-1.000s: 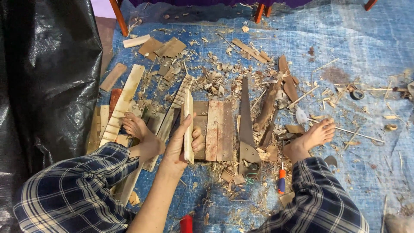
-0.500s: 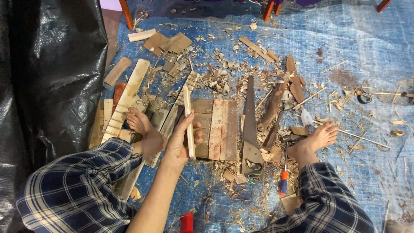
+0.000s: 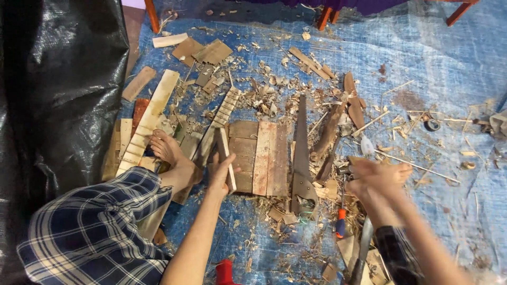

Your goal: The person is using a large curved blade to shave and split pieces of wood while sitting on the floor.

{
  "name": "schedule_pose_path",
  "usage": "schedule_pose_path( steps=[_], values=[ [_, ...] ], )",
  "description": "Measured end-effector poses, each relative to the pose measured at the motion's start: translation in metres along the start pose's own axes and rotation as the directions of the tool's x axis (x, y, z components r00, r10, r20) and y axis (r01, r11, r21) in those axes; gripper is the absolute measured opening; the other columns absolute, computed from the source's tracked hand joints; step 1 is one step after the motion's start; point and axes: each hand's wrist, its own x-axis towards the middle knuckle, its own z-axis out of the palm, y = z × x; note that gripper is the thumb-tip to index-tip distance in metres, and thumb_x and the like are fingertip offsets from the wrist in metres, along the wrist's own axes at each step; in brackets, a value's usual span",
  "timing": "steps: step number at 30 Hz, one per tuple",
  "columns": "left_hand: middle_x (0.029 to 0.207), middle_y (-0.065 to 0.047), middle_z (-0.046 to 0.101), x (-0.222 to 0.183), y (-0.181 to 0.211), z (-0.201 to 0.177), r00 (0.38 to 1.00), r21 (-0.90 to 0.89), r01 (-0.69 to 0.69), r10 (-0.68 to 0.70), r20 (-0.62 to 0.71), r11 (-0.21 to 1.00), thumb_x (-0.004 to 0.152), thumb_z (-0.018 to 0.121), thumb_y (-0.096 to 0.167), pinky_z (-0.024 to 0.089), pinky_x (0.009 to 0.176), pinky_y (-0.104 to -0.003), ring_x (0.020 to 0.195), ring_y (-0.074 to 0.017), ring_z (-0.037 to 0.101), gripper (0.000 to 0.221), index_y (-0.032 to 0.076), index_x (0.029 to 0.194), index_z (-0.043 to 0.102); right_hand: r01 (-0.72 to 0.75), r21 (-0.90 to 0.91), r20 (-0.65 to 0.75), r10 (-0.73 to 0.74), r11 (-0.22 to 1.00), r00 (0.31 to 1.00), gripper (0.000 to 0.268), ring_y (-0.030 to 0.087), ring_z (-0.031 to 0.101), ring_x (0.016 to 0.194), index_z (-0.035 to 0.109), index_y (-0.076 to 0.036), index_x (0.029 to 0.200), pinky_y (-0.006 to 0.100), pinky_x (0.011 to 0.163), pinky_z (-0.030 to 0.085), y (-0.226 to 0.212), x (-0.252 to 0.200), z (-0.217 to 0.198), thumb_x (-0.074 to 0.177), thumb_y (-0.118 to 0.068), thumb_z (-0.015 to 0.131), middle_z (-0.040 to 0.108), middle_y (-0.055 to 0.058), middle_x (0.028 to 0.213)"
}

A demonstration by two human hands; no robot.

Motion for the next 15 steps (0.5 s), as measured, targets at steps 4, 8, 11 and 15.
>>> schedule_pose_path(
  steps=[4, 8, 11, 15],
  values=[
    [0.148, -0.026, 0.035, -0.002, -0.004, -0.003, 0.999, -0.055, 0.019, -0.02, -0.032, 0.998, 0.079, 0.085, 0.029, 0.064, 0.082, -0.044, 0.119, -0.0382, 0.059, 0.085, 0.014, 0.151, 0.042, 0.253, 0.5, 0.098, -0.344, 0.828, 0.934, 0.071, 0.039, 0.068, 0.111, 0.06, -0.015, 0.141, 0.051, 0.086, 0.057, -0.006, 0.022, 0.186, 0.073, -0.011, 0.076, 0.068, 0.019, 0.13],
    [0.144, -0.027, 0.042, 0.034, -0.036, -0.019, 0.999, 0.152, 0.021, -0.027, 0.034, 0.988, 0.08, 0.085, 0.032, 0.067, 0.071, -0.039, 0.097, -0.0329, 0.073, 0.086, 0.013, 0.152, 0.043, -0.1, 0.464, 0.196, 0.008, 0.88, 0.981, 0.087, 0.035, 0.044, 0.141, 0.035, -0.026, 0.159, 0.048, 0.115, 0.037, -0.118, -0.067, 0.206, 0.084, -0.052, 0.073, 0.048, 0.016, 0.153],
    [0.15, -0.032, 0.039, 0.017, -0.022, -0.011, 1.0, 0.27, 0.015, -0.019, 0.013, 0.963, 0.077, 0.087, 0.03, 0.066, 0.075, -0.039, 0.113, -0.04, 0.067, 0.09, 0.011, 0.154, 0.043, -0.163, 0.555, 0.197, 0.062, 0.816, 0.978, 0.087, 0.036, 0.042, 0.142, 0.039, -0.025, 0.158, 0.049, 0.114, 0.037, -0.122, -0.061, 0.207, 0.084, -0.052, 0.075, 0.048, 0.016, 0.153],
    [0.149, -0.031, 0.042, 0.006, -0.023, -0.017, 1.0, 0.319, 0.015, -0.006, -0.027, 0.948, 0.075, 0.088, 0.032, 0.066, 0.068, -0.035, 0.113, -0.0364, 0.066, 0.092, 0.011, 0.153, 0.045, -0.133, 0.485, 0.193, 0.043, 0.864, 0.98, 0.094, 0.039, 0.041, 0.142, 0.037, -0.028, 0.158, 0.049, 0.115, 0.035, -0.112, -0.07, 0.217, 0.078, -0.06, 0.075, 0.044, 0.017, 0.155]
  ],
)
